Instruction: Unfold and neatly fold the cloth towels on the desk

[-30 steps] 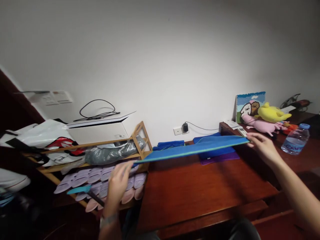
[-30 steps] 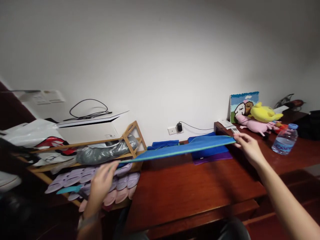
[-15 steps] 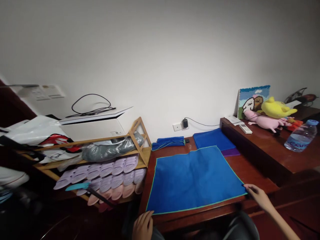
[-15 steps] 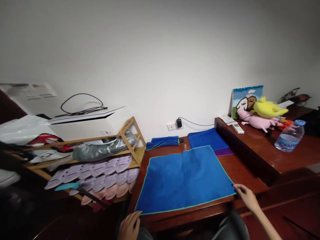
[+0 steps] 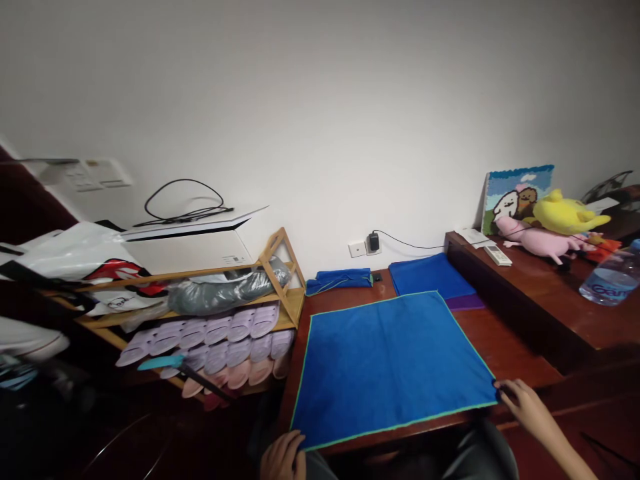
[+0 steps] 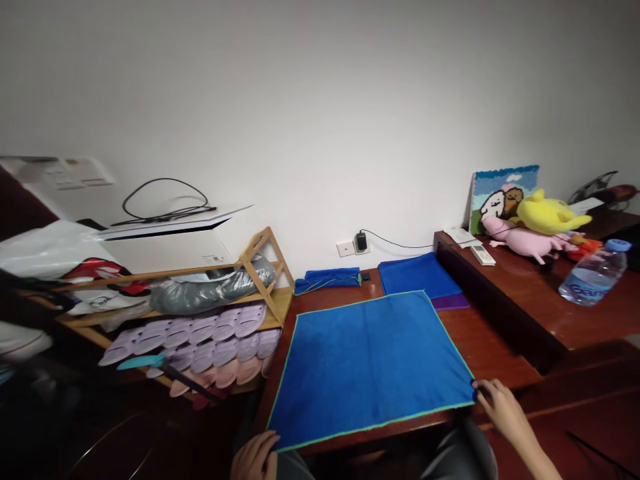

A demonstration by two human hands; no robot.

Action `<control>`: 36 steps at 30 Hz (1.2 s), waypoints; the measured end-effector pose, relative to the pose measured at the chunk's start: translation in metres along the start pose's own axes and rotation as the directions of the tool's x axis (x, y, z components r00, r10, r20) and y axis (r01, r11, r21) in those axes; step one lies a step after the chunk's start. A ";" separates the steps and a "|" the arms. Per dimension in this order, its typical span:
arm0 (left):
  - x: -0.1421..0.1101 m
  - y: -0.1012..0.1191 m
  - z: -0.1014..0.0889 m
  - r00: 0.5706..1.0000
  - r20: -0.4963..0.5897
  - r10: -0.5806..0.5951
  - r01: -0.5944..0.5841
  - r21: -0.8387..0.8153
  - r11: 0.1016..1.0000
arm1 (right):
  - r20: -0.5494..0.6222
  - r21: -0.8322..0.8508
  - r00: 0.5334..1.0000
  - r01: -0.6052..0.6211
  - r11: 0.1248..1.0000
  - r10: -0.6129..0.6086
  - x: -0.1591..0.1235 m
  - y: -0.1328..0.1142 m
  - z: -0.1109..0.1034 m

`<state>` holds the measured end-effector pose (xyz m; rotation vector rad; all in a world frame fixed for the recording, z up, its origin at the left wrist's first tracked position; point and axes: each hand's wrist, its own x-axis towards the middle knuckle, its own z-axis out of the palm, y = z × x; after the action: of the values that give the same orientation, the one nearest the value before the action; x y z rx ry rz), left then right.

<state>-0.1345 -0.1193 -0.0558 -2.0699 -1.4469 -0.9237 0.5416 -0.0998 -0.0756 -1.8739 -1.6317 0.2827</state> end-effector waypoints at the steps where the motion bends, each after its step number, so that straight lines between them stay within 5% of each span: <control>1: 0.008 0.001 0.003 1.000 0.008 -0.018 0.018 -0.009 1.000 | -0.038 -0.075 0.999 0.034 0.997 -0.037 0.004 -0.007 0.001; 5: 0.068 0.021 0.032 0.987 0.125 -0.104 0.109 -0.031 0.994 | -0.057 -0.167 0.984 0.159 0.973 -0.171 0.035 -0.077 0.023; 9: 0.127 0.044 0.077 0.913 0.388 -0.128 0.151 -0.029 0.988 | 0.123 -0.108 0.959 0.269 0.957 -0.256 0.064 -0.164 0.074; 12: 0.134 0.038 0.099 0.838 0.518 -0.171 0.179 0.036 0.983 | 0.279 -0.131 0.923 0.311 0.941 -0.266 0.072 -0.193 0.108; 15: 0.119 0.012 0.106 0.779 0.577 -0.246 0.220 0.116 0.969 | 0.307 -0.231 0.936 0.248 0.941 -0.172 0.074 -0.176 0.120; 18: 0.102 -0.015 0.104 0.763 0.582 -0.280 0.238 0.150 0.960 | 0.214 -0.370 0.976 0.054 0.928 0.029 0.078 -0.126 0.107; 21: 0.094 -0.031 0.104 0.795 0.552 -0.250 0.205 0.143 0.968 | 0.134 -0.439 0.980 -0.077 0.895 0.150 0.088 -0.080 0.087; 24: 0.099 -0.029 0.109 0.849 0.488 -0.203 0.164 0.121 0.979 | 0.088 -0.419 0.992 -0.042 0.907 0.087 0.103 -0.078 0.080; 29: 0.149 0.022 0.140 0.879 0.468 -0.088 0.106 -0.012 0.994 | 0.215 -0.245 0.964 0.208 0.947 -0.157 0.138 -0.179 0.117; 33: 0.207 0.079 0.186 0.808 0.588 0.034 0.058 -0.137 0.989 | 0.379 -0.123 0.881 0.353 0.928 -0.285 0.167 -0.266 0.169; 36: 0.234 0.095 0.218 0.769 0.638 0.035 0.087 -0.158 0.984 | 0.466 -0.111 0.838 0.374 0.921 -0.284 0.185 -0.294 0.201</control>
<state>0.0658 0.1464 -0.0288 -2.6719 -1.7652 -0.3503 0.2323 0.1495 -0.0172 -1.7009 -2.3403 0.4339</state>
